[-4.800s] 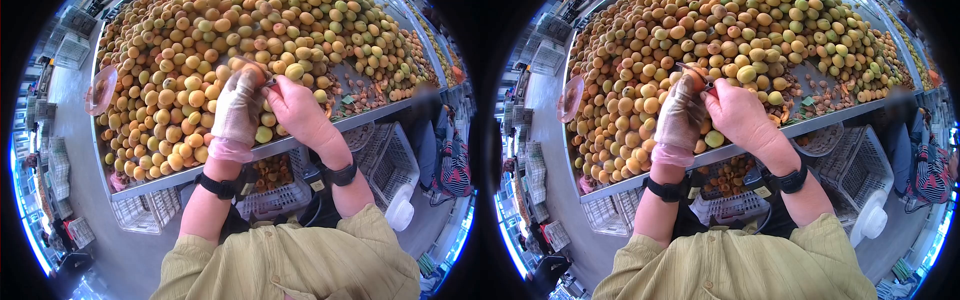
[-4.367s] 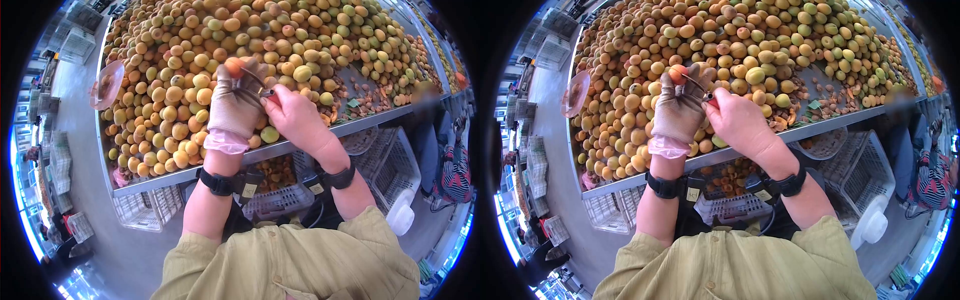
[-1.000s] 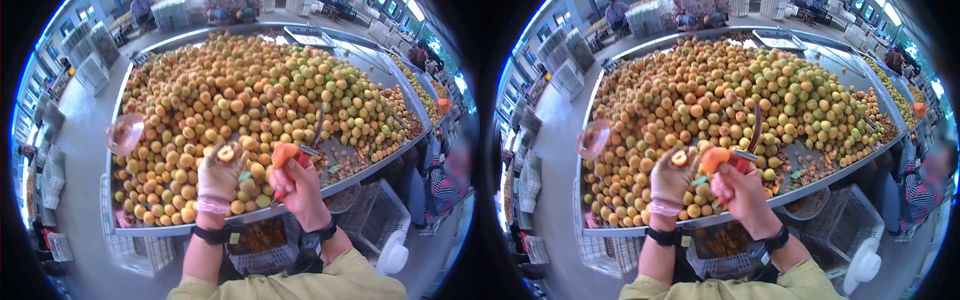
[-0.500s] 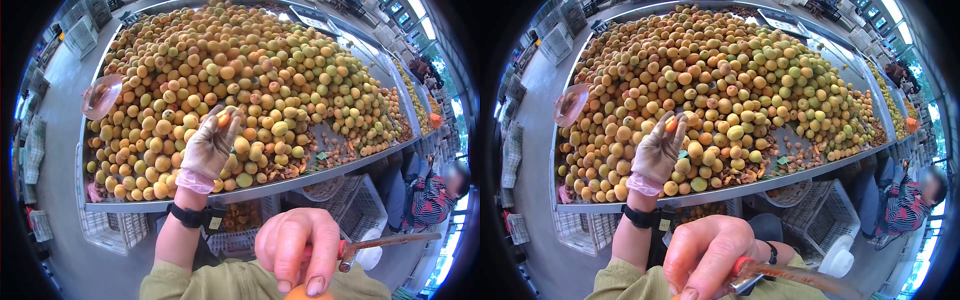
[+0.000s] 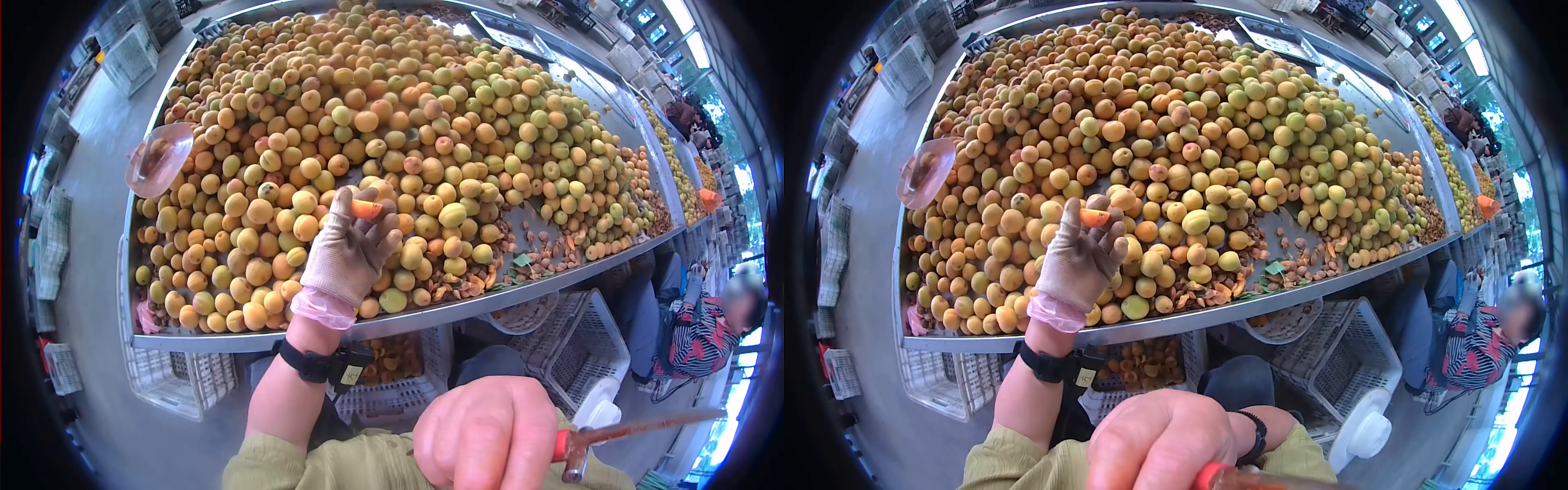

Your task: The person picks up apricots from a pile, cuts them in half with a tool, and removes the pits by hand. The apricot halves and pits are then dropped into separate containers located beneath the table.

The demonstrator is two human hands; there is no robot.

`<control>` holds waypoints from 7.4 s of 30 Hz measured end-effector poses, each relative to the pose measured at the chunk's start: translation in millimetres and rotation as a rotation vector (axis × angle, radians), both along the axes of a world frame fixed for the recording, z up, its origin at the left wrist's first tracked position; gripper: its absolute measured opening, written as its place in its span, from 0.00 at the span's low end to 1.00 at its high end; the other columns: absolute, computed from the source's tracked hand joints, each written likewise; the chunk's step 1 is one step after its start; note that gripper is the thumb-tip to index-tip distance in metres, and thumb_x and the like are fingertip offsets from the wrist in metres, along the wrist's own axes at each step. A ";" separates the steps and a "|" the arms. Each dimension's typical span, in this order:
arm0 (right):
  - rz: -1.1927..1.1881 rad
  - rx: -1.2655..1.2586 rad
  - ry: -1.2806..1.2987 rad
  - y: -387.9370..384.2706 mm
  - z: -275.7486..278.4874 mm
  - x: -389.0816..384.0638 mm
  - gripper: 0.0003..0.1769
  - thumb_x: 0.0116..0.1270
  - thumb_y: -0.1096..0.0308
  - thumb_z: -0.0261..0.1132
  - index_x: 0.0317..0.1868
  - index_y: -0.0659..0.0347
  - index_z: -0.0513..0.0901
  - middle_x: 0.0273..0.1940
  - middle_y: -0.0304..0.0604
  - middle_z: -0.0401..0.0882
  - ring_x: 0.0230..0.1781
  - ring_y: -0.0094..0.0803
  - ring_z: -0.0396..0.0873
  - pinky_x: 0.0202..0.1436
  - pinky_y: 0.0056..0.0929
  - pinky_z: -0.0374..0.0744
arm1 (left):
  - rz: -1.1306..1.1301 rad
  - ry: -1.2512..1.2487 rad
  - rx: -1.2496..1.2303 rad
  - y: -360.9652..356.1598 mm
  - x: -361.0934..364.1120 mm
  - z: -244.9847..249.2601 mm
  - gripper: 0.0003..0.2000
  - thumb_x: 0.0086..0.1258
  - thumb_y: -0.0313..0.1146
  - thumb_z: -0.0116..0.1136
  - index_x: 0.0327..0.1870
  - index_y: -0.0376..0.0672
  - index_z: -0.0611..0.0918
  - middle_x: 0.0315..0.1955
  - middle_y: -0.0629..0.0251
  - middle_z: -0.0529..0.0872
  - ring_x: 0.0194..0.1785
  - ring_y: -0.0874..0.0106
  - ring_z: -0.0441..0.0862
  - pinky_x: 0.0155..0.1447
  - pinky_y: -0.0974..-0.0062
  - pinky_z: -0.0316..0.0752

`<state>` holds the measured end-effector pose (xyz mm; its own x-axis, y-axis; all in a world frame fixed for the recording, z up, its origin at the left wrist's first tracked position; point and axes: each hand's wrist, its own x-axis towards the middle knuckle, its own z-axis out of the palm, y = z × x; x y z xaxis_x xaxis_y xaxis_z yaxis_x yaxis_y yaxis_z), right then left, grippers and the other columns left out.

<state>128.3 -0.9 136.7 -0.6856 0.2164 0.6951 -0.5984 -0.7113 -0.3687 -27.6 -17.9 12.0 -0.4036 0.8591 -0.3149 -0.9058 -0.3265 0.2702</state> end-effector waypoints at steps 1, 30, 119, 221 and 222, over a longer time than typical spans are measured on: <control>-0.056 -0.014 0.127 -4.5 -7.5 -7.6 0.20 0.75 0.61 0.58 0.33 0.69 0.85 0.32 0.56 0.82 0.18 0.35 0.75 0.22 0.29 0.73 | 0.002 -0.005 -0.008 -1.3 1.3 0.2 0.21 0.72 0.49 0.59 0.55 0.43 0.76 0.44 0.61 0.83 0.45 0.68 0.84 0.46 0.71 0.84; -1.608 0.741 -1.275 157.0 -109.6 22.0 0.12 0.69 0.64 0.65 0.44 0.66 0.82 0.32 0.48 0.83 0.35 0.38 0.84 0.38 0.28 0.80 | -0.175 0.531 -0.027 0.1 26.2 -6.8 0.24 0.81 0.44 0.44 0.68 0.36 0.67 0.37 0.68 0.76 0.38 0.76 0.73 0.43 0.79 0.71; -0.626 0.418 -0.956 83.8 -96.2 -32.1 0.20 0.68 0.66 0.69 0.56 0.62 0.77 0.44 0.36 0.82 0.37 0.18 0.78 0.39 0.18 0.78 | -0.066 0.711 -0.099 -16.1 27.8 35.6 0.29 0.73 0.38 0.59 0.71 0.40 0.64 0.62 0.61 0.73 0.62 0.67 0.75 0.63 0.67 0.76; -0.847 0.988 -1.144 60.0 -90.5 -16.6 0.15 0.73 0.61 0.59 0.44 0.67 0.74 0.30 0.55 0.83 0.35 0.54 0.83 0.37 0.44 0.79 | 0.181 0.892 -0.233 -6.6 19.3 17.1 0.21 0.68 0.40 0.67 0.55 0.35 0.77 0.46 0.66 0.83 0.48 0.78 0.79 0.55 0.80 0.73; -0.853 1.018 -1.175 59.7 -90.4 -16.1 0.14 0.72 0.61 0.59 0.43 0.66 0.74 0.30 0.56 0.83 0.36 0.54 0.83 0.37 0.45 0.79 | 0.186 0.879 -0.264 -4.9 20.8 12.3 0.19 0.70 0.40 0.64 0.54 0.35 0.77 0.47 0.64 0.83 0.50 0.74 0.80 0.58 0.78 0.73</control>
<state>112.2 58.8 46.3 -0.8118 0.5825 0.0404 0.2351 0.3895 -0.8905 -6.9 -22.8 24.3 -0.7134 0.7007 -0.0074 -0.2807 -0.2762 0.9192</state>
